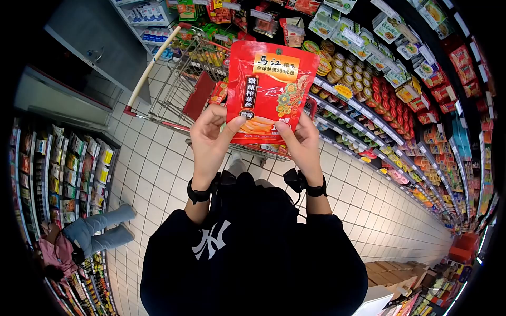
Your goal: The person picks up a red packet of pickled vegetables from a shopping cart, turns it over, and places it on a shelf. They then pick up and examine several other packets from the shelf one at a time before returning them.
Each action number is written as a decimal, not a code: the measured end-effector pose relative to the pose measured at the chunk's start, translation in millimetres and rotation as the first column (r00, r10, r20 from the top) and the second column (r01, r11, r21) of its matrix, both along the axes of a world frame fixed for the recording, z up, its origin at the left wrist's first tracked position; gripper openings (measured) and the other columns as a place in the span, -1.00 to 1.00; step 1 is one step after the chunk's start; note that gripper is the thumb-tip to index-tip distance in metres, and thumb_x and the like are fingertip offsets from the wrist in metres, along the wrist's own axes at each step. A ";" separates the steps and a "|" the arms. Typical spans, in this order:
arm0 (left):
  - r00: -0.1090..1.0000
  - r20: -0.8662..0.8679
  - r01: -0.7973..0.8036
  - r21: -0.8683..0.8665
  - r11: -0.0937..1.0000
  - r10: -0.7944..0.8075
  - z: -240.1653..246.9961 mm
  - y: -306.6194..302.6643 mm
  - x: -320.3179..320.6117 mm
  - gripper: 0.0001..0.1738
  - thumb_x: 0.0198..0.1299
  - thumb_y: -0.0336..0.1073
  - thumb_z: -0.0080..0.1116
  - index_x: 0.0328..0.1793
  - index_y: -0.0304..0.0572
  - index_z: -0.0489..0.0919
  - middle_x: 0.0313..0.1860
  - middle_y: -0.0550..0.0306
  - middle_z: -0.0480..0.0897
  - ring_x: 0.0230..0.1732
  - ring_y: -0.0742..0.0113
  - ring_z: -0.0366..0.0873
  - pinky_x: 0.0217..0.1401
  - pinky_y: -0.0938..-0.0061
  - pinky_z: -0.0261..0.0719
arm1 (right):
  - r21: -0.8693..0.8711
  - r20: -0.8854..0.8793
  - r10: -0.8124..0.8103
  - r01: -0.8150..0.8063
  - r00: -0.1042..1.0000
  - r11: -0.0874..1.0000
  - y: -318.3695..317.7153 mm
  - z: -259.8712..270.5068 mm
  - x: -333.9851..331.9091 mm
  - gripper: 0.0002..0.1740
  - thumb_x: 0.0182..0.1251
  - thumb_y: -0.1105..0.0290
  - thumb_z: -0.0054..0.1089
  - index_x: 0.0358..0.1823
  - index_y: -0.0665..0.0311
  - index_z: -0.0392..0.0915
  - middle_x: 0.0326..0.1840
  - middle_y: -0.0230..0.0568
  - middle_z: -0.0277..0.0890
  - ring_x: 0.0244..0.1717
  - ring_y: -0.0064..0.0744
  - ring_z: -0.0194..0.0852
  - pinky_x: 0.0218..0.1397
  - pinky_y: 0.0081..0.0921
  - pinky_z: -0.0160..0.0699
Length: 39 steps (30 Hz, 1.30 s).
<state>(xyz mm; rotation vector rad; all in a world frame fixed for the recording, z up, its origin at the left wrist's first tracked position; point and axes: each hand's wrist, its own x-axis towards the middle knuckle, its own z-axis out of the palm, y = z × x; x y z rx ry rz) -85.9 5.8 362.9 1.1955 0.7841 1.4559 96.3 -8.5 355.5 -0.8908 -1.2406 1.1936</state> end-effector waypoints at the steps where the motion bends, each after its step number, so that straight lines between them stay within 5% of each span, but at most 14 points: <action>1: 1.000 -0.002 0.007 0.017 1.000 -0.007 0.9 -14.3 2.5 -0.88 0.17 -0.49 0.22 -0.24 -0.35 0.49 -0.22 0.13 0.62 -0.16 0.52 0.54 -0.06 0.61 0.47 | -0.002 -0.022 0.005 -0.006 1.000 1.000 -14.5 2.1 3.0 -0.63 0.35 0.49 0.10 0.15 0.41 0.34 0.05 -0.22 0.51 0.02 -0.54 0.48 0.07 -0.55 0.48; 9: 1.000 -0.006 0.019 0.029 0.999 -0.018 20.6 -54.0 4.1 -0.85 0.17 -0.52 0.21 -0.17 -0.38 0.50 -0.15 0.09 0.61 -0.08 0.45 0.55 0.02 0.55 0.48 | 0.004 -0.049 -0.035 0.035 0.998 0.999 -54.0 18.6 2.9 -0.59 0.32 0.51 0.13 0.17 0.44 0.32 0.07 -0.20 0.50 0.05 -0.55 0.47 0.10 -0.57 0.45; 20: 0.984 -0.118 0.137 0.041 0.990 -0.131 32.9 -93.6 -7.3 -0.50 0.09 -0.55 0.25 0.14 -0.36 0.32 -0.03 0.00 0.59 -0.01 0.38 0.58 0.03 0.52 0.54 | 0.063 -0.068 -0.040 0.044 0.997 0.997 -101.4 37.9 -7.4 -0.61 0.31 0.53 0.13 0.15 0.45 0.35 0.05 -0.18 0.51 0.02 -0.55 0.48 0.10 -0.57 0.45; 37: 0.973 0.010 0.226 0.142 0.964 -0.230 56.4 -56.2 -0.8 -0.56 0.13 -0.58 0.19 0.08 -0.30 0.27 -0.05 -0.01 0.56 -0.02 0.43 0.55 0.05 0.52 0.53 | 0.045 0.032 -0.222 0.220 0.975 0.974 -105.4 52.9 -16.2 -0.65 0.24 0.49 0.22 0.05 0.44 0.46 -0.08 -0.22 0.58 -0.08 -0.58 0.53 0.02 -0.59 0.49; 39: 0.966 0.011 0.255 0.143 0.956 -0.259 53.8 -51.8 0.9 -0.58 0.13 -0.58 0.19 0.07 -0.30 0.28 -0.05 0.00 0.56 -0.02 0.44 0.54 0.06 0.51 0.52 | 0.028 0.173 -0.194 0.192 0.966 0.981 -112.6 49.8 -12.7 -0.70 0.22 0.45 0.25 -0.03 0.41 0.52 -0.16 -0.26 0.61 -0.14 -0.60 0.55 -0.05 -0.60 0.50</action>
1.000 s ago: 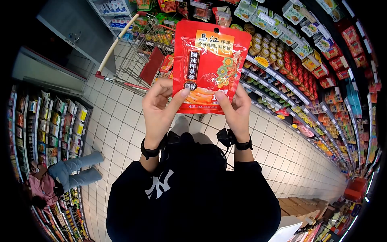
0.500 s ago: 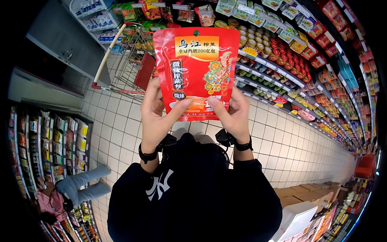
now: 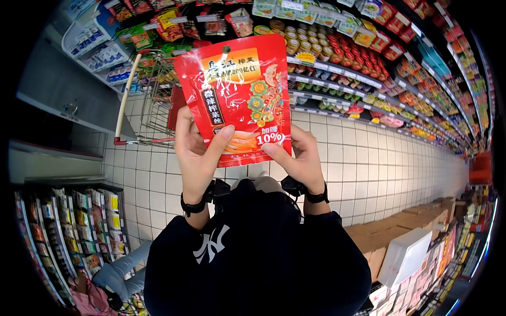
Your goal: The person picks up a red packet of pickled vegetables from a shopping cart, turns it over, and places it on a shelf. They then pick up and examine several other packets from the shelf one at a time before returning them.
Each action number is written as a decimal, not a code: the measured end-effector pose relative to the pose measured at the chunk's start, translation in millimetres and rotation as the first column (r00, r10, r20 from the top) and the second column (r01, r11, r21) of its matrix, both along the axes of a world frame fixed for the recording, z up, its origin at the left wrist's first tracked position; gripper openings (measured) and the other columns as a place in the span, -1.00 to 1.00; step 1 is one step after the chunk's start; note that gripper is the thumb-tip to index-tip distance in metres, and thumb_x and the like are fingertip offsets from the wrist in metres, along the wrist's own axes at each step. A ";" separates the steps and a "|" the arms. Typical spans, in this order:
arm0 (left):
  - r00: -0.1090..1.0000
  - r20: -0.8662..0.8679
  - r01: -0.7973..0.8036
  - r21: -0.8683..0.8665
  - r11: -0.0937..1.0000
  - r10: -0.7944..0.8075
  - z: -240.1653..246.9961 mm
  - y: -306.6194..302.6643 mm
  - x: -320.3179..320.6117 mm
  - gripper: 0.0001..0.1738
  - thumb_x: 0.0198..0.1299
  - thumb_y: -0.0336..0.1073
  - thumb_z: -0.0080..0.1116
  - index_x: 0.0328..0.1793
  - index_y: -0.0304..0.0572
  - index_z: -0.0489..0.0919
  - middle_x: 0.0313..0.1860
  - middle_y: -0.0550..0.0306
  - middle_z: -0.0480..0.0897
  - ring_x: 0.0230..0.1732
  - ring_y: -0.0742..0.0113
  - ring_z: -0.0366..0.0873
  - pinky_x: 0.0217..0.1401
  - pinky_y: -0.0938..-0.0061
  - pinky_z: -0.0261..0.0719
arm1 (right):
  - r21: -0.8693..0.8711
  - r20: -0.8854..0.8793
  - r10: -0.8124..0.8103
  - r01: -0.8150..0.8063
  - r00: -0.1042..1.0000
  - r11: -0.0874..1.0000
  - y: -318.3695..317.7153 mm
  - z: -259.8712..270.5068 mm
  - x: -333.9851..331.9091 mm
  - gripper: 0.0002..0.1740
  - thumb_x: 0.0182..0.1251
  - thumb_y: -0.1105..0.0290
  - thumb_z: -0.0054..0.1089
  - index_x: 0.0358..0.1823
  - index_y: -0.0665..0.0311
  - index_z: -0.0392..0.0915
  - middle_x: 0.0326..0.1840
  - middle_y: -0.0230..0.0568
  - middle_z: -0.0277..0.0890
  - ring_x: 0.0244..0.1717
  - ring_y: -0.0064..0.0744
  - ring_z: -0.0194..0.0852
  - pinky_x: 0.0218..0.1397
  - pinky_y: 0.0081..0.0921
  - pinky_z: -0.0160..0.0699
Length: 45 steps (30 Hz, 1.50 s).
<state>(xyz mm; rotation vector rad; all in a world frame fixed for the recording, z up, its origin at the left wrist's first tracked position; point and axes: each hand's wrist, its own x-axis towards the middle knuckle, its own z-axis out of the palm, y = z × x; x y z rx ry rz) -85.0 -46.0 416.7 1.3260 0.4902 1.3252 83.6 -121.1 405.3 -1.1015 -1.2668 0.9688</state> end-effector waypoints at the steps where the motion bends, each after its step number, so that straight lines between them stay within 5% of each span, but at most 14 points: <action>1: 1.000 0.013 0.021 -0.024 0.999 -0.021 0.1 2.0 -0.1 -0.59 0.13 -0.58 0.19 0.06 -0.30 0.28 -0.04 0.01 0.56 -0.02 0.44 0.54 0.06 0.51 0.51 | 0.028 -0.016 -0.042 0.043 0.999 0.999 -2.6 0.0 -5.1 -0.74 0.22 0.43 0.27 -0.10 0.39 0.56 -0.22 -0.29 0.63 -0.20 -0.62 0.56 -0.10 -0.61 0.51; 10: 0.967 0.016 0.256 -0.081 0.963 -0.256 -8.3 31.6 -7.1 -0.42 0.09 -0.58 0.23 0.23 -0.32 0.24 0.04 0.03 0.53 0.04 0.38 0.53 0.08 0.47 0.52 | -0.037 -0.056 -0.275 0.273 0.960 0.961 -8.8 -8.2 -35.9 -0.80 0.24 0.45 0.24 -0.15 0.40 0.55 -0.39 -0.29 0.63 -0.39 -0.63 0.58 -0.31 -0.67 0.49; 13: 0.932 -0.113 0.349 0.038 0.936 -0.343 -6.8 29.2 4.6 -0.20 0.02 -0.61 0.26 0.37 -0.32 0.09 0.17 -0.04 0.46 0.09 0.27 0.53 0.13 0.42 0.52 | -0.024 -0.121 -0.334 0.333 0.935 0.942 -16.8 -9.8 -27.3 -0.82 0.27 0.48 0.19 -0.18 0.45 0.52 -0.45 -0.28 0.62 -0.46 -0.61 0.59 -0.39 -0.68 0.50; 17: 0.874 -0.104 0.473 -0.038 0.880 -0.475 -5.8 22.0 24.3 -0.05 0.02 -0.64 0.25 0.46 -0.28 -0.09 0.20 -0.07 0.42 0.12 0.22 0.52 0.11 0.39 0.54 | -0.020 -0.164 -0.404 0.406 0.900 0.914 -26.7 -5.9 -16.9 -0.83 0.28 0.48 0.19 -0.19 0.45 0.52 -0.43 -0.26 0.63 -0.46 -0.60 0.60 -0.38 -0.68 0.51; 23: 0.828 -0.171 0.539 -0.017 0.842 -0.534 -5.5 15.0 49.1 -0.02 0.03 -0.63 0.25 0.48 -0.28 -0.13 0.22 -0.07 0.40 0.13 0.23 0.51 0.10 0.40 0.55 | 0.024 -0.080 -0.516 0.519 0.853 0.854 -44.1 -18.5 6.4 -0.80 0.23 0.49 0.23 -0.14 0.40 0.56 -0.36 -0.32 0.65 -0.36 -0.77 0.51 -0.30 -0.74 0.44; 29: 0.771 -0.135 0.623 -0.042 0.781 -0.622 -4.9 -6.2 96.0 -0.02 0.04 -0.60 0.26 0.48 -0.27 -0.13 0.24 -0.07 0.38 0.15 0.25 0.50 0.11 0.43 0.56 | -0.016 -0.194 -0.589 0.598 0.784 0.801 -71.6 -10.8 48.1 -0.77 0.28 0.43 0.19 -0.10 0.42 0.54 -0.27 -0.27 0.63 -0.27 -0.69 0.53 -0.20 -0.67 0.47; 45: 0.709 -0.215 0.696 0.060 0.715 -0.672 10.7 -80.9 285.4 -0.05 0.05 -0.59 0.25 0.47 -0.28 -0.10 0.23 -0.06 0.37 0.18 0.25 0.47 0.12 0.42 0.53 | 0.099 -0.152 -0.620 0.636 0.770 0.765 -157.8 4.6 230.5 -0.71 0.28 0.44 0.17 -0.03 0.46 0.50 -0.22 -0.19 0.65 -0.21 -0.61 0.57 -0.08 -0.61 0.50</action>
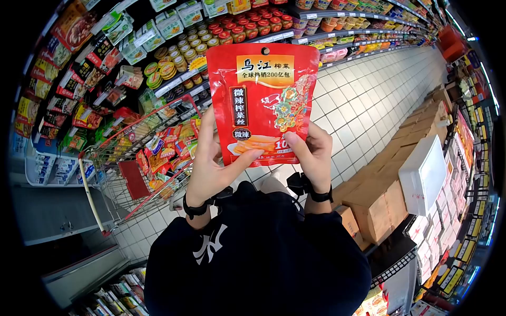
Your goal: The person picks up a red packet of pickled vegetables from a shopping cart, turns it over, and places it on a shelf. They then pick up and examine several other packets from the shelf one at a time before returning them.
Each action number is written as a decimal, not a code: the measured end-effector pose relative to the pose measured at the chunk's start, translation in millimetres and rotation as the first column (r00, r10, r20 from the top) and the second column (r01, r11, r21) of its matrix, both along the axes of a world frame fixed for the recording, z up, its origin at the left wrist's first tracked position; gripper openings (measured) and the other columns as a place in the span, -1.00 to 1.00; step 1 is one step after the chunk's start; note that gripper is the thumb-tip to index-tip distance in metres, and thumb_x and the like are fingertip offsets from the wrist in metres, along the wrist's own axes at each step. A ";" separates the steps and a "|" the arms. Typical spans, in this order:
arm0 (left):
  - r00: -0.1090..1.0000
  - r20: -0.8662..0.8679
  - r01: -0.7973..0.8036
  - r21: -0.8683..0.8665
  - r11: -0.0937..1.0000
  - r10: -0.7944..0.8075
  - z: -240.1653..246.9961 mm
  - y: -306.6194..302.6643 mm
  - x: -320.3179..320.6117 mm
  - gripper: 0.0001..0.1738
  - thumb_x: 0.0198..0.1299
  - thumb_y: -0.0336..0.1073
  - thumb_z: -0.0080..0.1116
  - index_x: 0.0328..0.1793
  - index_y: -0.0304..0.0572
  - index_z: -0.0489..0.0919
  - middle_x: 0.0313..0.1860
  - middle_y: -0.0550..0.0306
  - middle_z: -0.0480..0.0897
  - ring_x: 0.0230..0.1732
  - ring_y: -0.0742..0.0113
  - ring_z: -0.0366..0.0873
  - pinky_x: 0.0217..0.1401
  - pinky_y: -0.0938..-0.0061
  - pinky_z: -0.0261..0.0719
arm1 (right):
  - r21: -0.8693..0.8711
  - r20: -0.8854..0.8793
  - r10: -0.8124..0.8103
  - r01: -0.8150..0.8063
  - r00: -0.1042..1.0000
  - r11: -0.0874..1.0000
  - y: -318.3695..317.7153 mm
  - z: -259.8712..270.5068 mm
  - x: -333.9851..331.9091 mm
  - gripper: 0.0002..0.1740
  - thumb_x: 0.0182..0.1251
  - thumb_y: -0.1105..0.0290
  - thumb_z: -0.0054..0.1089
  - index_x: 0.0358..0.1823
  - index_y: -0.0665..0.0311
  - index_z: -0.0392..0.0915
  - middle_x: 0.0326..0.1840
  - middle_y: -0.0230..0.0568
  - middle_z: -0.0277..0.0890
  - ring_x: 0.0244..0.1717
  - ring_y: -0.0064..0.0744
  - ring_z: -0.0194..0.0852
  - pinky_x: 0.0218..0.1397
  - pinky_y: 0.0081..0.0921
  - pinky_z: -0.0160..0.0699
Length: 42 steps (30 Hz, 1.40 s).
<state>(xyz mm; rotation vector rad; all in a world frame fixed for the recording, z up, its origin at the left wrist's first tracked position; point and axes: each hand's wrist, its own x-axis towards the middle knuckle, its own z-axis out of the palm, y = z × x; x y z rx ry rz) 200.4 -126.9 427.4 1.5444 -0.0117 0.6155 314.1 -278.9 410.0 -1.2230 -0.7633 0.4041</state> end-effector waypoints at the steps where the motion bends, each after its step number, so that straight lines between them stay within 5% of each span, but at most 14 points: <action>1: 1.000 -0.001 0.002 -0.011 1.000 -0.002 0.5 -5.4 11.8 -0.06 0.04 -0.59 0.26 0.46 -0.29 -0.10 0.23 -0.06 0.37 0.17 0.25 0.48 0.12 0.42 0.54 | 0.001 0.001 -0.003 0.003 1.000 1.000 -4.6 1.8 12.0 -0.71 0.28 0.44 0.17 -0.03 0.46 0.50 -0.22 -0.19 0.65 -0.21 -0.61 0.57 -0.08 -0.61 0.50; 14: 0.998 0.000 0.065 0.069 0.995 -0.065 -11.0 -79.8 129.6 -0.07 0.00 -0.58 0.29 0.44 -0.32 -0.02 0.20 -0.06 0.40 0.14 0.25 0.51 0.12 0.41 0.53 | 0.063 0.130 -0.133 0.125 0.983 0.990 -87.7 42.8 160.5 -0.78 0.28 0.41 0.20 -0.13 0.41 0.54 -0.26 -0.31 0.61 -0.23 -0.61 0.57 -0.12 -0.64 0.50; 35: 0.987 -0.090 0.136 0.036 0.990 -0.132 -18.2 -97.2 241.4 -0.16 0.04 -0.58 0.27 0.43 -0.25 0.08 0.24 0.03 0.37 0.20 0.29 0.44 0.18 0.39 0.47 | 0.116 0.101 -0.248 0.236 0.963 0.965 -99.2 31.4 262.4 -0.87 0.30 0.45 0.17 -0.26 0.38 0.47 -0.28 -0.35 0.55 -0.31 -0.70 0.45 -0.15 -0.69 0.42; 42: 0.991 -0.050 0.117 -0.065 0.991 -0.121 -23.8 -61.6 301.1 -0.15 0.07 -0.60 0.23 0.44 -0.23 0.01 0.27 -0.01 0.35 0.23 0.28 0.41 0.20 0.38 0.45 | -0.045 0.006 -0.054 0.054 0.999 0.998 -66.1 21.2 320.0 -0.78 0.31 0.42 0.15 -0.08 0.40 0.49 -0.19 -0.30 0.58 -0.21 -0.63 0.53 -0.12 -0.64 0.49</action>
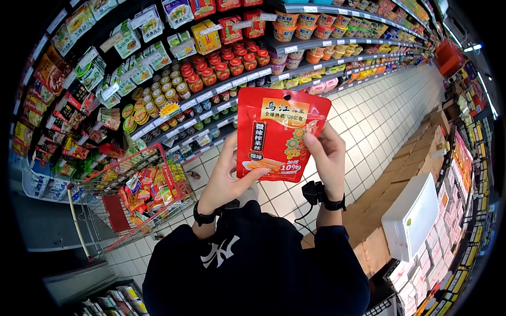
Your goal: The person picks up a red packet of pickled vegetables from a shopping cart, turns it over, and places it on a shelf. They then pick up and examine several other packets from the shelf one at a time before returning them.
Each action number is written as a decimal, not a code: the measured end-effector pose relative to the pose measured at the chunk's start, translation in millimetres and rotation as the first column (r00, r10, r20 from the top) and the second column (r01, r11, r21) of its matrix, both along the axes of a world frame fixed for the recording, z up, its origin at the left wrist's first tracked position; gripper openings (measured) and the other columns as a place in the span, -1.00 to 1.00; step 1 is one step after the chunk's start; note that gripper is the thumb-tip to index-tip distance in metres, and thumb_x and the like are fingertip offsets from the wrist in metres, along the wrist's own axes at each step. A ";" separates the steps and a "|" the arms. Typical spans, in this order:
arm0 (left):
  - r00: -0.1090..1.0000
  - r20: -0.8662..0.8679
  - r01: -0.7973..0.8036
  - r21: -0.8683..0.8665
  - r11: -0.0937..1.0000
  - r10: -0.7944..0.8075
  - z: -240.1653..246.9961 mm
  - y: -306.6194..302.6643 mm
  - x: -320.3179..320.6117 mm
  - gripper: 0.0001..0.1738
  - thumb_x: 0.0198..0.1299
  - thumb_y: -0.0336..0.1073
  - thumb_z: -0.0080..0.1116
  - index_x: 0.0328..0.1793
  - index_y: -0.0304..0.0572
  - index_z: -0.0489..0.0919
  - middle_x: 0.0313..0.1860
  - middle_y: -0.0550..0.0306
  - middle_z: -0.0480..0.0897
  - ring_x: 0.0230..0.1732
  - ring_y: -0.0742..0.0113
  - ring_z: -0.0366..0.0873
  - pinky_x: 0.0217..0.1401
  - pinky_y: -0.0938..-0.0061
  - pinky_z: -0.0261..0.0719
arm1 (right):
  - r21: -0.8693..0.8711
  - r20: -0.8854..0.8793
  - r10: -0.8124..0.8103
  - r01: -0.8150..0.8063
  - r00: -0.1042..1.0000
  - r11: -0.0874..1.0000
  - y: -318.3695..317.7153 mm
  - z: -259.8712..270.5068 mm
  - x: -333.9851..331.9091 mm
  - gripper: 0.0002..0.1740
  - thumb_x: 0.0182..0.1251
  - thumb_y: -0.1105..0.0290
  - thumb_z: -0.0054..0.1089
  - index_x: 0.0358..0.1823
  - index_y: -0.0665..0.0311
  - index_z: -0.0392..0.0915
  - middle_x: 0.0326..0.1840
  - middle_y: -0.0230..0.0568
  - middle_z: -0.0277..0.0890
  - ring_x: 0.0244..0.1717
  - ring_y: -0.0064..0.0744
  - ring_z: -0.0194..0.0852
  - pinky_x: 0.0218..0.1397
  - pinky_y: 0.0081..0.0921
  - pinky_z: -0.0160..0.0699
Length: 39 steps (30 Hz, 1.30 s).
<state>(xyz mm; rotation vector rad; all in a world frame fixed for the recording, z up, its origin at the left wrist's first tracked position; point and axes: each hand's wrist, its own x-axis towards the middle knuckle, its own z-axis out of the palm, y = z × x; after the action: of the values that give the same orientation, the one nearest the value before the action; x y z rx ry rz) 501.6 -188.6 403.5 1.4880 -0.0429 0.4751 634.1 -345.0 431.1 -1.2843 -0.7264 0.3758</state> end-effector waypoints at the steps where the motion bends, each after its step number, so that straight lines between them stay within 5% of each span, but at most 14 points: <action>1: 1.000 0.008 -0.008 -0.002 1.000 0.008 -0.3 7.6 9.6 -0.15 0.07 -0.60 0.23 0.44 -0.23 0.01 0.27 -0.01 0.35 0.23 0.28 0.41 0.20 0.38 0.45 | -0.019 0.027 0.033 -0.033 0.999 0.999 8.1 -4.8 10.6 -0.79 0.31 0.43 0.16 -0.10 0.40 0.50 -0.20 -0.31 0.58 -0.22 -0.64 0.53 -0.13 -0.65 0.49; 9: 0.977 0.053 -0.202 -0.048 0.978 0.205 2.1 81.3 76.3 -0.10 0.10 -0.60 0.21 0.46 -0.24 -0.11 0.17 -0.06 0.45 0.10 0.26 0.53 0.10 0.43 0.52 | -0.210 0.106 0.187 -0.162 0.977 0.964 87.6 -4.3 76.7 -0.79 0.28 0.44 0.17 -0.12 0.40 0.50 -0.30 -0.27 0.63 -0.34 -0.67 0.54 -0.22 -0.68 0.46; 15: 0.955 0.082 -0.281 -0.067 0.957 0.286 1.6 124.6 117.6 -0.09 0.09 -0.62 0.21 0.47 -0.24 -0.10 0.19 -0.08 0.44 0.14 0.27 0.50 0.10 0.43 0.53 | -0.146 -0.016 0.248 -0.248 0.969 0.958 148.4 -6.5 124.1 -0.71 0.34 0.41 0.13 0.01 0.41 0.42 -0.25 -0.26 0.65 -0.31 -0.71 0.54 -0.18 -0.69 0.46; 32: 0.959 0.051 -0.276 -0.042 0.960 0.278 8.3 195.8 184.2 -0.03 0.03 -0.58 0.29 0.48 -0.18 -0.07 0.22 -0.02 0.41 0.18 0.28 0.46 0.13 0.40 0.53 | -0.089 -0.110 0.307 -0.317 0.945 0.944 225.2 -17.4 203.5 -0.71 0.35 0.42 0.13 0.03 0.40 0.42 -0.26 -0.30 0.65 -0.35 -0.80 0.48 -0.33 -0.82 0.37; 39: 0.962 -0.036 -0.273 -0.030 0.961 0.272 11.1 212.6 231.8 0.00 0.04 -0.57 0.29 0.49 -0.18 -0.13 0.22 -0.06 0.41 0.18 0.25 0.46 0.14 0.38 0.52 | 0.005 -0.154 0.348 -0.352 0.925 0.936 247.3 -19.6 260.0 -0.60 0.30 0.48 0.16 0.13 0.37 0.32 -0.15 -0.19 0.64 -0.21 -0.65 0.58 -0.16 -0.71 0.47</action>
<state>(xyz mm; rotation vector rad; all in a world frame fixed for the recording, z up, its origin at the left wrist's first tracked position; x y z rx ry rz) 733.4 24.0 414.7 1.4738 0.1971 0.6715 894.0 -97.7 411.6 -1.1311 -0.8236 0.7675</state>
